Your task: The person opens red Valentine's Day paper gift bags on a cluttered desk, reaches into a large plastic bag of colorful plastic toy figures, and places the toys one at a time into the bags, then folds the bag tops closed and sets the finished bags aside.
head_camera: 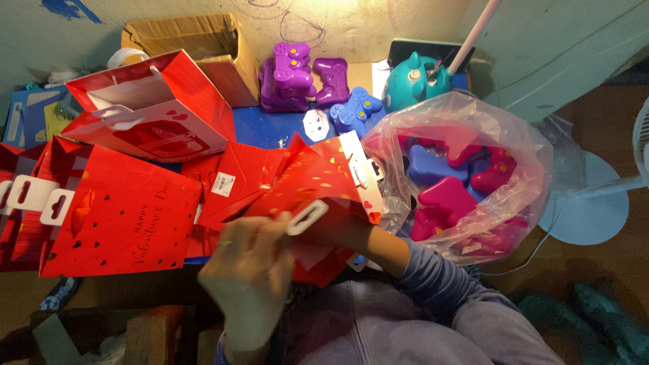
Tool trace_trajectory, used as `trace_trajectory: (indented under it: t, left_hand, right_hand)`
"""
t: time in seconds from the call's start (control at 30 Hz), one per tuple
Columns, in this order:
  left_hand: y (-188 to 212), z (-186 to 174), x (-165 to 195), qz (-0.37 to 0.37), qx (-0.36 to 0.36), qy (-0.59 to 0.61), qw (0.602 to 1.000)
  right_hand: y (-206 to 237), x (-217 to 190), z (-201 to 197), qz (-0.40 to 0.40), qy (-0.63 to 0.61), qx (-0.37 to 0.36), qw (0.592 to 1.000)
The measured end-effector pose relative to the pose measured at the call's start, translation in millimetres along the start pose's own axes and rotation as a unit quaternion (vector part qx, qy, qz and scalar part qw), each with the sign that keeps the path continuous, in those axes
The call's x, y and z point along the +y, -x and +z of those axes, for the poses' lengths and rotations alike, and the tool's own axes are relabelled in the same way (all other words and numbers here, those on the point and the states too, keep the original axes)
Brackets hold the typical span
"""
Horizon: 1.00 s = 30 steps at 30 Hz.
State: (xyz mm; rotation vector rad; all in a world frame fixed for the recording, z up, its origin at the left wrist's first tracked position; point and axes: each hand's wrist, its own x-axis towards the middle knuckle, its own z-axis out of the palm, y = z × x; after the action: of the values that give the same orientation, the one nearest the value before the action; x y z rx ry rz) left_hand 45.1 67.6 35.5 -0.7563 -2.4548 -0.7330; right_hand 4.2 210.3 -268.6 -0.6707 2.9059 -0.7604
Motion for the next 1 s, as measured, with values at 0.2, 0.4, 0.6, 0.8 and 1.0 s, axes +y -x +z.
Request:
trace_trajectory:
  t: [0.2, 0.4, 0.6, 0.8, 1.0]
  left_hand:
    - [5, 22, 2, 0.019, -0.178, 0.134, 0.975]
    - [-4, 69, -81, -0.085, -0.207, 0.058, 0.973]
    - [11, 109, -124, -0.003, -0.294, 0.143, 0.945]
    - [42, 134, -102, 0.072, -0.292, 0.06, 0.952]
    - [45, 147, -91, 0.171, -0.267, -0.049, 0.947]
  right_hand:
    - [101, 34, 7, -0.12, -0.42, 0.221, 0.872]
    - [108, 28, 0, -0.008, -0.34, 0.159, 0.927]
    - [114, 23, -4, 0.013, -0.336, 0.163, 0.927]
    - [137, 23, -14, 0.021, -0.343, 0.148, 0.927]
    - [92, 17, 7, 0.031, -0.351, 0.183, 0.918]
